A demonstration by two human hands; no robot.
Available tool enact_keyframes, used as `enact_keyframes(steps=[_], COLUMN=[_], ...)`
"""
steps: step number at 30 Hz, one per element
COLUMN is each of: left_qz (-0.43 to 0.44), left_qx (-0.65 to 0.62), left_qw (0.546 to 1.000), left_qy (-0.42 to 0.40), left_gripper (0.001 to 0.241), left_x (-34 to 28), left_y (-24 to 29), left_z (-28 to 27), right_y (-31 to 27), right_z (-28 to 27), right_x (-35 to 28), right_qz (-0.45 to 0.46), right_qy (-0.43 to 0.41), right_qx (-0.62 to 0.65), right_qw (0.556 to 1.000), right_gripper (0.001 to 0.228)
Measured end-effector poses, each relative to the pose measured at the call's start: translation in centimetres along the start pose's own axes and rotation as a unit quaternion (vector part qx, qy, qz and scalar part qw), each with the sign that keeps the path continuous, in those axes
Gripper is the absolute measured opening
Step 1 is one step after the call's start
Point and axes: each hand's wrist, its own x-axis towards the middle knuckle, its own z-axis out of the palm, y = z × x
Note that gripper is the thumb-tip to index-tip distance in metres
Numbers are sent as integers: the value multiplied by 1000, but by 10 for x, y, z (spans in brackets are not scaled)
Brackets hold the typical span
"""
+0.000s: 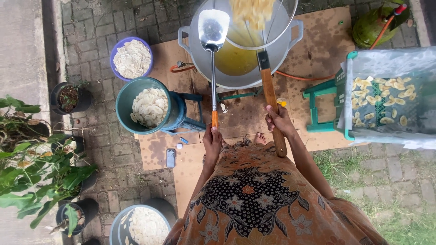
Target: Frying crackers in a large wok using a spatula and a mesh strainer
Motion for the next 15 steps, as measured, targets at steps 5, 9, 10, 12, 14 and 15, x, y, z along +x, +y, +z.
enact_keyframes(steps=[5,9,10,12,14,15], left_qz=[1,0,0,2,4,5], left_qx=[-12,-24,-22,-10,-10,-11], left_qw=[1000,1000,1000,1000,1000,1000], left_qy=[5,12,10,11,6,6], left_gripper=[30,31,31,29,28,28], left_x=[-7,-13,-10,-4,-3,-3], left_y=[6,26,16,-4,0,1], left_z=[9,19,17,13,16,18], right_y=[32,-4,-8,-15,0,8], right_z=[-17,-11,-10,-9,-12,-13], right_x=[11,-2,0,4,16,21], right_qz=[34,20,20,17,22,29], right_qy=[-10,-19,-17,-23,-23,-26], right_qx=[-4,-10,-8,-2,5,9], right_qw=[999,1000,1000,1000,999,999], right_gripper=[32,33,33,32,33,34])
